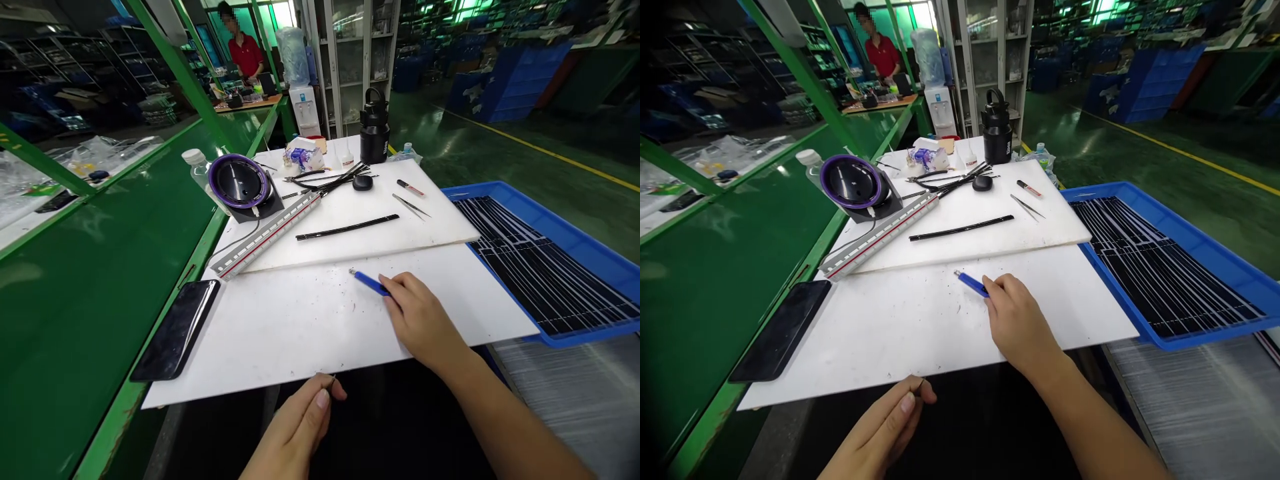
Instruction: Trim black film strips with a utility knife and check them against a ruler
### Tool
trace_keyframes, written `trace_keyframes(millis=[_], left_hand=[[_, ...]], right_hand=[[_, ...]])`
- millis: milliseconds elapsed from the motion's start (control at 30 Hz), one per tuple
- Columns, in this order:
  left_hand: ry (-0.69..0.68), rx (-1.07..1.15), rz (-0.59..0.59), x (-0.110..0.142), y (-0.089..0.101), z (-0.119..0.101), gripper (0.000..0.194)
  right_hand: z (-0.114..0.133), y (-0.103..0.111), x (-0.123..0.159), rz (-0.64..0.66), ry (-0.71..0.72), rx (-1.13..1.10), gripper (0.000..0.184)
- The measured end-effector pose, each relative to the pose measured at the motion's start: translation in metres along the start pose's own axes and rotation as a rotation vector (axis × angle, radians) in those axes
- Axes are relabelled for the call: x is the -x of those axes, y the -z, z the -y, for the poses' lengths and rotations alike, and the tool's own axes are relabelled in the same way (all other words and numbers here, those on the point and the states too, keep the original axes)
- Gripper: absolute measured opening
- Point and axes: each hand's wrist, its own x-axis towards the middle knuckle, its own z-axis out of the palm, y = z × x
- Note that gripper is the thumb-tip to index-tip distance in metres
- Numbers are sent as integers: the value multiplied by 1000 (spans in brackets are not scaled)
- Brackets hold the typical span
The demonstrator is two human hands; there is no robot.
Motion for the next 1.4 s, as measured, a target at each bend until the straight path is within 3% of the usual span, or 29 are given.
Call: trace_keyframes(millis=[67, 200, 267, 300, 367, 500, 633, 767, 900, 1400], left_hand=[[26, 115, -3, -2, -1, 3, 32], [84, 245, 29, -8, 3, 5, 35], [117, 293, 116, -11, 4, 3, 40], [130, 319, 155, -13, 4, 2, 40], [139, 358, 162, -14, 2, 1, 37], [126, 361, 79, -16, -6, 1, 36], [122, 278, 21, -19, -11, 3, 38], [180, 292, 21, -22, -14, -1, 37], [208, 340, 37, -23, -14, -8, 35], [245, 300, -1, -24, -16, -9, 38]], right_hand=[[13, 6, 20, 34, -164, -262, 37], [29, 5, 71, 417, -647, -1247, 35], [30, -2, 89, 563, -737, -1488, 34], [30, -5, 95, 610, -738, -1493, 30], [32, -6, 99, 604, -660, -1260, 25], [39, 6, 87, 444, -342, -576, 27], [38, 11, 83, 449, -161, -258, 45], [35, 4, 86, 523, -70, -31, 54], [37, 0, 83, 590, -52, 86, 52], [38, 3, 80, 641, -1, 128, 58]])
